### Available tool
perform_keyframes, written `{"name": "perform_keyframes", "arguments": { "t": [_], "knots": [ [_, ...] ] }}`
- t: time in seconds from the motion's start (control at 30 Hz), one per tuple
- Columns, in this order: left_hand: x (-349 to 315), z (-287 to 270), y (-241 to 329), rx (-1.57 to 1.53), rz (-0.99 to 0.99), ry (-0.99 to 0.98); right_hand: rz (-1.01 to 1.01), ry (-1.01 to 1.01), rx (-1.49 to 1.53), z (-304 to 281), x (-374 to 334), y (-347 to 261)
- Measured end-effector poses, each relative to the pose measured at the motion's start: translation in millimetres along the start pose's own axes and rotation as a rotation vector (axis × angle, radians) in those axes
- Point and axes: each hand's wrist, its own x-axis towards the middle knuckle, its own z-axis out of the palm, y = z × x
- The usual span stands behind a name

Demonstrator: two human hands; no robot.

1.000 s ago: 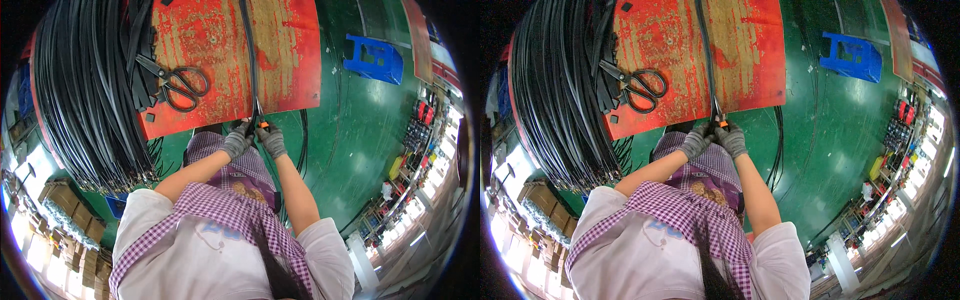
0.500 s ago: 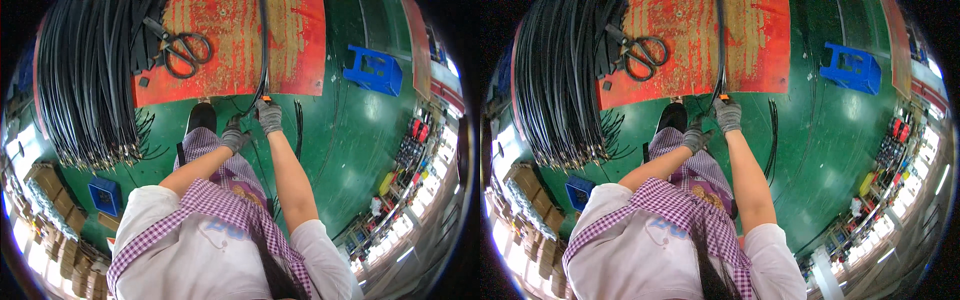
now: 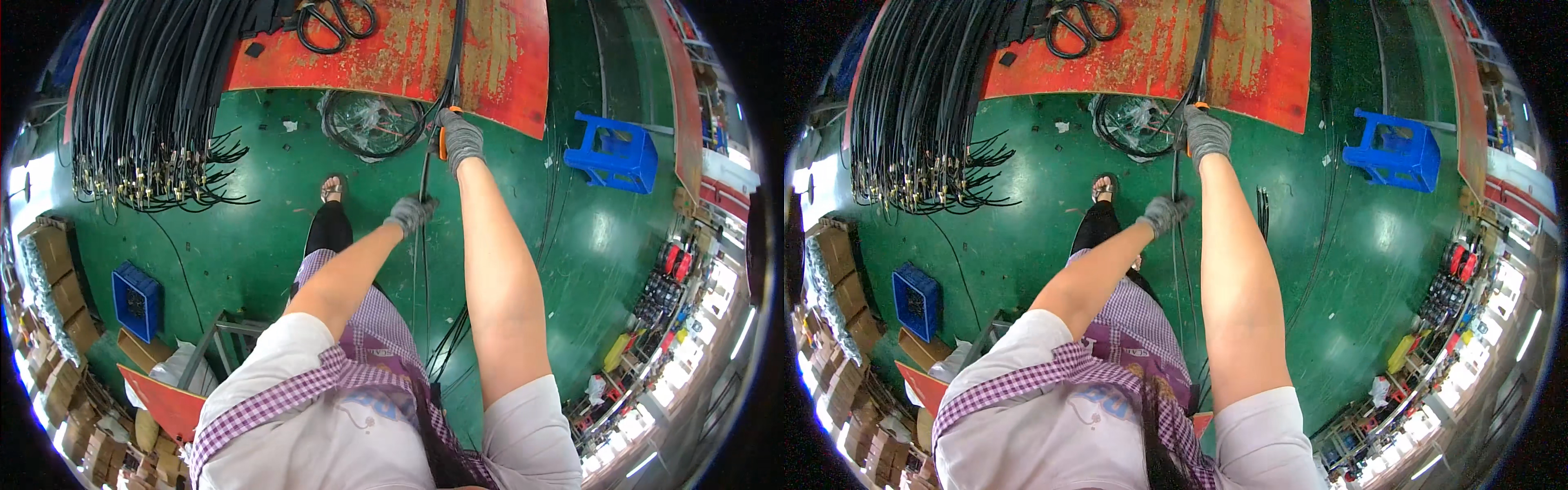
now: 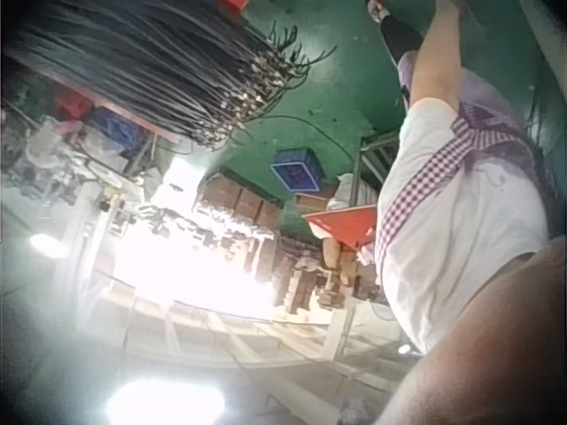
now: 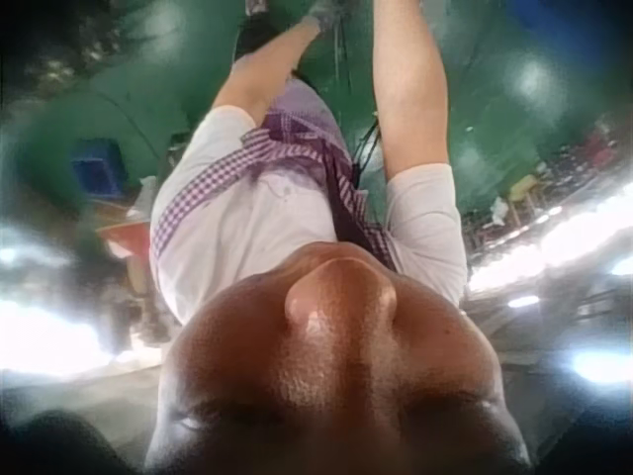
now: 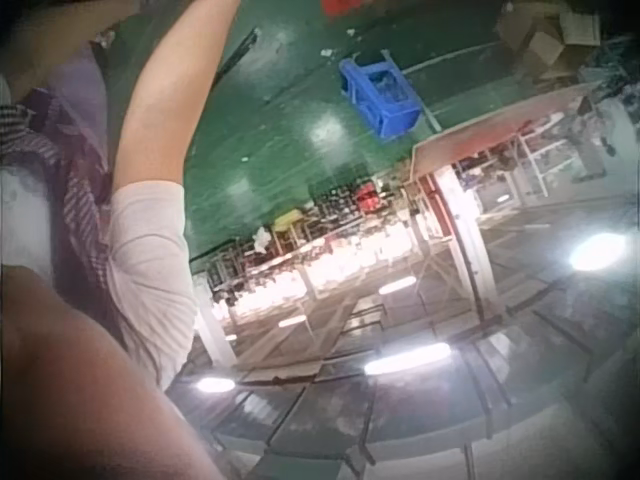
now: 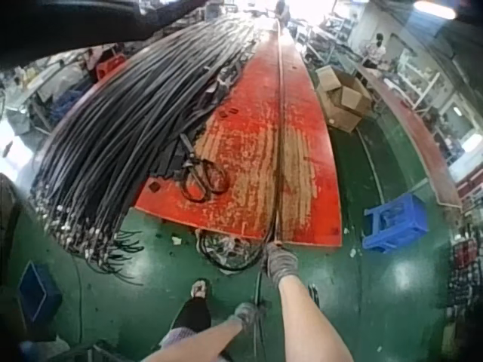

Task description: The person strips the outer insulation from black cables using pliers and a knife, then cuts the cables to length. The person works at a red table in a workshop, handling multiple cables and tools.

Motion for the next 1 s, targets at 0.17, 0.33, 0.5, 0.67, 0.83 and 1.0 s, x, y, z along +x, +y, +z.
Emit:
{"name": "perform_keyframes", "arguments": {
  "t": [0.17, 0.33, 0.5, 0.67, 0.83, 1.0],
  "knots": [
    [-40.7, 42.4, -53.2, -0.599, -0.128, -0.155, 0.025, -0.019, 0.106, 4.5, -15.0, -7.4],
    [-63.5, 32.3, -76.0, -0.496, -0.309, -0.020, -0.174, -0.028, -0.232, -5.9, 16.3, 29.1],
    [-13.2, 62.0, -150.2, 0.083, -0.186, 0.137, -0.258, -0.082, -0.415, 6.9, -28.3, -18.5],
    [-16.4, 23.3, -148.6, 0.231, 0.323, -0.062, -0.291, 0.114, -0.125, -6.3, 53.6, 57.9],
    [-31.2, -32.2, -46.4, 0.017, 0.378, -0.016, -0.307, 0.062, -0.217, 11.3, 7.5, 9.0],
    [-15.3, -12.8, -77.0, 0.110, 0.248, -0.104, -0.388, -0.026, -0.512, 2.5, 3.3, 3.6]
  ]
}}
